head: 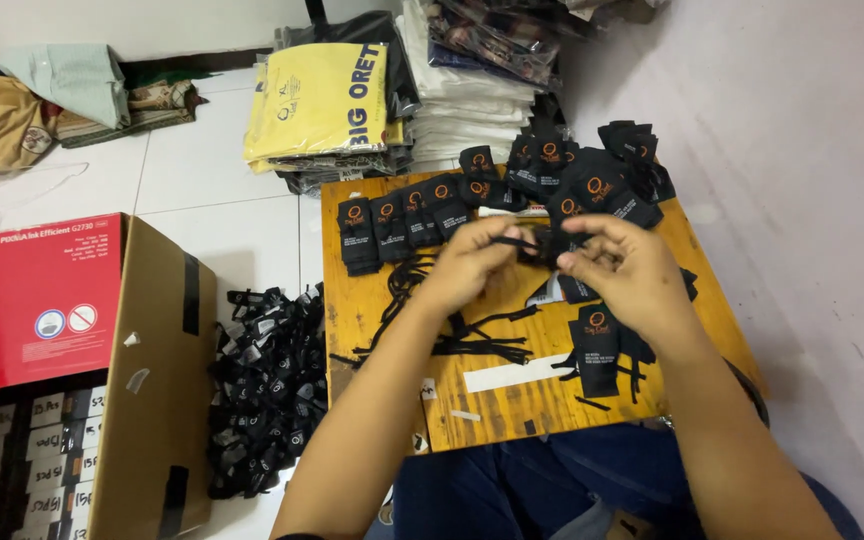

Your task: The person sits on the floor and uses scissors to trim the excess length of black cords attached to small black pouches. The person handles the pouches one by one, cuts the cords, and places the finished items on a wooden table.

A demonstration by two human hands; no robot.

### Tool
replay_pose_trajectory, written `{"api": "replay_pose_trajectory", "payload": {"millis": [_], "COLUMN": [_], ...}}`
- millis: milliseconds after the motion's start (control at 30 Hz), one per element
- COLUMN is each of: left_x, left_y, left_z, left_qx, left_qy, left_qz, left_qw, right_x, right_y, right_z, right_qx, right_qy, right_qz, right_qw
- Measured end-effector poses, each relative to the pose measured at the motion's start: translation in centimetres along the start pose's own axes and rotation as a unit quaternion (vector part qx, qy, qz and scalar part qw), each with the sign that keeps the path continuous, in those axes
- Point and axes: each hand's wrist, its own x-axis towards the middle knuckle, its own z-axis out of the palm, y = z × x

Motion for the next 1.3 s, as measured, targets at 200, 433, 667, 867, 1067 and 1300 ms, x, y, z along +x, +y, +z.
{"api": "replay_pose_trajectory", "payload": {"millis": [200, 433, 667, 867, 1067, 1300], "left_x": [0.4, -0.4, -1.5, -1.3, -1.9, -1.6], "left_y": [-0.1, 2.4, 0.6, -1.9, 0.6, 0.5], "left_z": [-4.8, -3.1, 1.4, 2.3, 2.5, 2.1], "left_qx": [0.105, 0.522, 0.193, 0.162, 0.364, 0.633], "left_qy": [0.043, 0.172, -0.093, -0.023, 0.090, 0.231], "left_qz": [0.097, 0.218, 0.110, 0.038, 0.115, 0.238], "left_qw": [0.989, 0.807, 0.971, 0.986, 0.920, 0.700], "right_x": [-1.3, -2.4, -2.7, -6.1, -9.6, -10.2], "right_y": [0.1, -2.9, -2.8, -0.3, 2.1, 3.5], "right_z": [0.4, -0.3, -1.0, -0.8, 1.4, 2.2], "right_qx": [-0.040, -0.059, -0.120, -0.319, -0.455, -0.446], "right_qy": [-0.052, -0.057, 0.030, 0.146, 0.120, 0.105], "right_qz": [0.031, -0.027, -0.151, -0.147, 0.077, 0.019], "right_qw": [0.997, 0.996, 0.981, 0.925, 0.879, 0.889]}}
